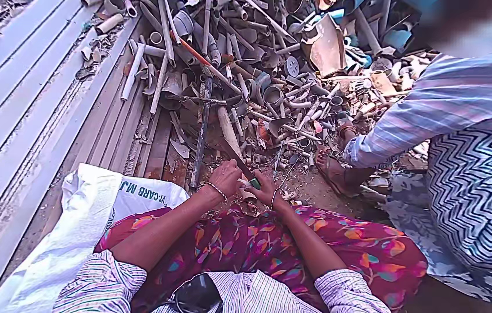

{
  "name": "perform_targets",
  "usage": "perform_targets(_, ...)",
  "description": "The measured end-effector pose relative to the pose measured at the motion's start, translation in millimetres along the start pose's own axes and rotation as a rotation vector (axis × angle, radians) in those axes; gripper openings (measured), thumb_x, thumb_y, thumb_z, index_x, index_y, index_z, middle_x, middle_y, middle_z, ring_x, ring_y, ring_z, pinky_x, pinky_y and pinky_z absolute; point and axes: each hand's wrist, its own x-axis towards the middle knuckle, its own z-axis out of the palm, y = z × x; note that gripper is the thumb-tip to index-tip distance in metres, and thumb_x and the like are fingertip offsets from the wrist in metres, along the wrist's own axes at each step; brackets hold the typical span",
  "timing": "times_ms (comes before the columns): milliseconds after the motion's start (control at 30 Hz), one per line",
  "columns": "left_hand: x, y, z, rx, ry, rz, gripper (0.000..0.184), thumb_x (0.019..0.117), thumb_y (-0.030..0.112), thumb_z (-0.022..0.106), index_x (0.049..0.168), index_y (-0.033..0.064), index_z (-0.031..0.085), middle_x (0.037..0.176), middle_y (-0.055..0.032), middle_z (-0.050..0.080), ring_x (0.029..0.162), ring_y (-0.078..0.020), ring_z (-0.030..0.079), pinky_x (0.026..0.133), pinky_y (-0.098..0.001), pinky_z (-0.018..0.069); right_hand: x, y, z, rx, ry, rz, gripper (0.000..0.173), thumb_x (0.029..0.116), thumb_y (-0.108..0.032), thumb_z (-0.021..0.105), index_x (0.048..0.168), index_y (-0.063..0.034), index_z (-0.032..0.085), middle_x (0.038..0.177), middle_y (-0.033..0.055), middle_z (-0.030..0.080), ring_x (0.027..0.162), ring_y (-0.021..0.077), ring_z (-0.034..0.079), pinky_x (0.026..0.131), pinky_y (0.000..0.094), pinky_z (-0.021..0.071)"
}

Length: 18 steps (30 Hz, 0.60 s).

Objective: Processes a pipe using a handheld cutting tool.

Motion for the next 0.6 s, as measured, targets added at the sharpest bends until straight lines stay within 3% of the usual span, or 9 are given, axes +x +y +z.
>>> perform_targets(100, 7.6, -6.5, 3.6, -0.092, -0.156, -0.134, 0.037, 0.1066, 0.023, 0.056, 0.128, -0.0057, 0.063, 0.139, -0.0284, 0.054, 0.129, -0.042, 0.055, 0.109, -0.0547, 0.0428, -1.5, 3.7, 3.9, -0.004, 0.127, -0.012, 0.037, 0.0959, -0.013, 0.069, 0.124, 0.0097, 0.061, 0.098, 0.0252, 0.069, 0.088, 0.0333, 0.067, 0.085, 0.0501, 0.052)
perform_targets(133, 12.9, -13.8, 8.2, -0.177, -0.18, -0.182, 0.038, 0.1083, 0.023, 0.052, 0.129, -0.0085, 0.061, 0.137, -0.0295, 0.055, 0.127, -0.0423, 0.056, 0.109, -0.0553, 0.0425, -2.6, 4.1, 5.3, -0.002, 0.226, 0.021, 0.037, 0.0956, -0.012, 0.069, 0.124, 0.0104, 0.061, 0.102, 0.0269, 0.069, 0.091, 0.0351, 0.068, 0.087, 0.0507, 0.0524)
perform_targets(233, 32.2, -46.3, 32.7, -0.468, -0.199, -0.356, 0.04, 0.1121, 0.024, 0.042, 0.13, -0.01, 0.055, 0.119, -0.0272, 0.065, 0.101, -0.0323, 0.067, 0.094, -0.0481, 0.0508, -1.8, 4.9, 5.3, 0.006, 0.394, 0.229, 0.045, 0.1018, -0.016, 0.063, 0.134, 0.0133, 0.052, 0.112, 0.0298, 0.066, 0.101, 0.0379, 0.066, 0.095, 0.0511, 0.0497)
perform_targets(300, 36.0, -57.7, 43.6, -0.622, -0.216, -0.449, 0.041, 0.1138, 0.027, 0.036, 0.131, -0.0066, 0.05, 0.105, -0.0173, 0.066, 0.078, -0.0159, 0.065, 0.076, -0.0326, 0.054, -2.3, 9.4, 10.8, -0.012, 0.303, 0.316, 0.046, 0.1093, -0.021, 0.049, 0.142, 0.011, 0.046, 0.117, 0.0293, 0.066, 0.106, 0.0376, 0.067, 0.097, 0.0504, 0.0501)
perform_targets(367, 34.5, -57.7, 43.1, -0.73, -0.22, -0.51, 0.04, 0.1138, 0.028, 0.036, 0.133, -0.0055, 0.048, 0.1, -0.014, 0.062, 0.071, -0.0127, 0.06, 0.07, -0.0289, 0.0519, -6.8, 5.8, 22.2, -0.114, 0.125, 0.279, 0.044, 0.1122, -0.018, 0.036, 0.148, 0.0071, 0.041, 0.118, 0.0278, 0.066, 0.106, 0.0381, 0.067, 0.098, 0.0504, 0.0498)
perform_targets(433, 33.3, -56.3, 41.5, -0.782, -0.206, -0.547, 0.04, 0.1134, 0.028, 0.038, 0.132, -0.0048, 0.05, 0.098, -0.0127, 0.063, 0.068, -0.0119, 0.058, 0.067, -0.0278, 0.0514, -12.2, -14.1, 29.2, -0.352, -0.123, 0.227, 0.053, 0.1097, -0.012, 0.039, 0.16, -0.0001, 0.028, 0.139, 0.0289, 0.058, 0.121, 0.0436, 0.063, 0.106, 0.0544, 0.0463)
perform_targets(500, 31.7, -55.7, 41.6, -0.843, -0.188, -0.572, 0.038, 0.1136, 0.028, 0.037, 0.13, -0.0042, 0.049, 0.093, -0.01, 0.061, 0.064, -0.0108, 0.057, 0.063, -0.0263, 0.0508, -12.7, -34.1, 32.9, -0.579, -0.324, 0.264, 0.064, 0.1071, -0.012, 0.046, 0.165, -0.0121, 0.02, 0.149, 0.0267, 0.049, 0.12, 0.0458, 0.062, 0.101, 0.0583, 0.0475)
perform_targets(600, 32.7, -56.5, 42.5, -0.919, -0.144, -0.606, 0.034, 0.1134, 0.027, 0.037, 0.123, -0.0027, 0.052, 0.086, -0.0071, 0.056, 0.058, -0.0103, 0.053, 0.056, -0.0249, 0.0487, -2.4, -24.0, 25.6, -0.646, -0.298, 0.39, 0.069, 0.1049, -0.012, 0.051, 0.166, -0.0196, 0.019, 0.155, 0.0229, 0.045, 0.126, 0.0446, 0.059, 0.103, 0.059, 0.0466)
